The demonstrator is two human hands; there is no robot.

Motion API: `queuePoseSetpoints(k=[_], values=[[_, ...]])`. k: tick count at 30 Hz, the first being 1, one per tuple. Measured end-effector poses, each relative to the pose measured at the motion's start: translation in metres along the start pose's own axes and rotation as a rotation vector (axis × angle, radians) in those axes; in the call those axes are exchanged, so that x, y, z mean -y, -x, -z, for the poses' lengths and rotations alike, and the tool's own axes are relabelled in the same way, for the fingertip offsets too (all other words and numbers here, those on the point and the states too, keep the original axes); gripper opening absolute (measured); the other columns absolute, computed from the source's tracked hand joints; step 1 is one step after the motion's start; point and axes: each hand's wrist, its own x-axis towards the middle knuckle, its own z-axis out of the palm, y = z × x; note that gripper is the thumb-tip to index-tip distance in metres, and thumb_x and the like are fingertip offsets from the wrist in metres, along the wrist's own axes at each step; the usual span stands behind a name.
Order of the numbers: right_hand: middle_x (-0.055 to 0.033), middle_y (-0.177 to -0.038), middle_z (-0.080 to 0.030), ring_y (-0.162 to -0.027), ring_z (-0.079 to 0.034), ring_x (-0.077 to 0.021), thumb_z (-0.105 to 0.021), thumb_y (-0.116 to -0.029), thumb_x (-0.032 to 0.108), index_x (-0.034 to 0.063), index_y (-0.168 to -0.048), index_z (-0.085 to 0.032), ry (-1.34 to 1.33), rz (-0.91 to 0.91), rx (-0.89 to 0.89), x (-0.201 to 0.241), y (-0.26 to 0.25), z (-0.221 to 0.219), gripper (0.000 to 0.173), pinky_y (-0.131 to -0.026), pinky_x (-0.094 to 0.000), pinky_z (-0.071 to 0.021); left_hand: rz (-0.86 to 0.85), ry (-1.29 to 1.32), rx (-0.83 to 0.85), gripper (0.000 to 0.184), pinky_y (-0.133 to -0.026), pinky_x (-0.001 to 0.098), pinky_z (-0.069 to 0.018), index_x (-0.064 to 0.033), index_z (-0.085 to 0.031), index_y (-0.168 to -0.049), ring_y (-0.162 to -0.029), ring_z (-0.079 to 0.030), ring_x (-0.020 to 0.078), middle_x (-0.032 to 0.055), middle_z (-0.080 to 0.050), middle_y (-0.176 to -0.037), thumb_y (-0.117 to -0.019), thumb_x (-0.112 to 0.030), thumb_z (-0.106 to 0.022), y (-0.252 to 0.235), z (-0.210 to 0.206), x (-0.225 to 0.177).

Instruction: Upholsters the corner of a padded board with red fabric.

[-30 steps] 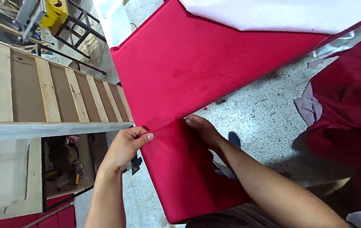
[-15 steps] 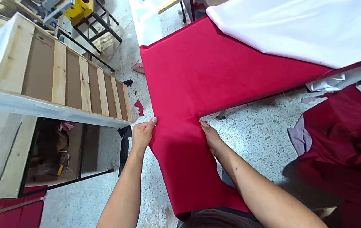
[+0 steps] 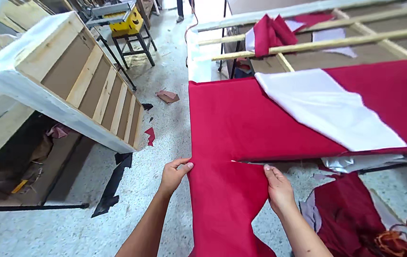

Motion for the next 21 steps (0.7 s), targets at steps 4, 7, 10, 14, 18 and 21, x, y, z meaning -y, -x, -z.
queuePoseSetpoints(k=[4, 7, 10, 14, 18, 21], values=[[-0.007, -0.078, -0.068, -0.071, -0.067, -0.0156, -0.053, -0.1075, 0.028, 0.0057, -0.099, -0.07, 0.107, 0.182, -0.037, 0.03, 0.007, 0.003, 0.029, -0.067, -0.0355, -0.0585, 0.05, 0.03, 0.001, 0.016, -0.085, 0.0401, -0.0589, -0.0101, -0.08, -0.086, -0.087, -0.072, 0.0158, 0.0032, -0.077, -0.088, -0.0949, -0.021, -0.074, -0.005, 0.009, -0.015], [-0.004, -0.073, -0.066, -0.066, -0.065, -0.0137, -0.054, -0.1066, 0.029, 0.0088, -0.094, -0.07, 0.19, 0.264, -0.041, 0.058, 0.021, 0.008, 0.029, -0.062, -0.0348, -0.0571, 0.028, 0.073, 0.082, 0.021, -0.064, 0.0349, -0.055, -0.0062, -0.074, -0.085, -0.065, -0.064, 0.0153, 0.006, -0.07, -0.073, -0.1, -0.02, -0.067, 0.005, 0.022, -0.043], [-0.0003, -0.069, -0.064, -0.06, -0.062, -0.0106, -0.055, -0.1059, 0.032, 0.0119, -0.092, -0.069, 0.266, 0.387, -0.092, 0.085, 0.053, 0.014, 0.029, -0.056, -0.032, -0.0543, -0.084, -0.081, 0.107, 0.032, -0.053, 0.0318, -0.0483, -0.0107, -0.069, -0.081, -0.056, -0.057, 0.0123, 0.0009, -0.061, -0.063, -0.1042, -0.029, -0.058, 0.034, 0.038, -0.09], [0.0059, -0.072, -0.065, -0.061, -0.062, -0.0057, -0.057, -0.1044, 0.041, 0.0194, -0.094, -0.071, 0.4, 0.616, -0.1, 0.116, 0.115, 0.046, 0.028, -0.055, -0.026, -0.0545, -0.337, -0.357, 0.058, 0.045, -0.044, 0.0249, -0.0408, -0.0204, -0.062, -0.067, -0.047, -0.049, 0.0037, -0.0088, -0.052, -0.054, -0.1032, -0.045, -0.054, 0.08, 0.062, -0.142], [0.0049, -0.071, -0.065, -0.061, -0.062, -0.0061, -0.058, -0.1033, 0.039, 0.0179, -0.092, -0.072, 0.375, 0.53, -0.12, 0.094, 0.129, 0.048, 0.028, -0.055, -0.0269, -0.0535, -0.285, -0.312, 0.181, 0.035, -0.046, 0.0268, -0.0452, -0.0188, -0.07, -0.071, -0.049, -0.054, 0.0038, -0.0076, -0.06, -0.057, -0.0915, -0.046, -0.072, 0.086, 0.067, -0.14], [0.0042, -0.07, -0.066, -0.06, -0.063, -0.007, -0.059, -0.1028, 0.039, 0.0184, -0.091, -0.073, 0.332, 0.555, -0.143, 0.098, 0.133, 0.045, 0.028, -0.054, -0.0269, -0.0542, -0.314, -0.255, 0.294, 0.024, -0.059, 0.0269, -0.0582, -0.0202, -0.079, -0.084, -0.064, -0.067, 0.0036, -0.0073, -0.073, -0.073, -0.0863, -0.044, -0.079, 0.09, 0.074, -0.148]])
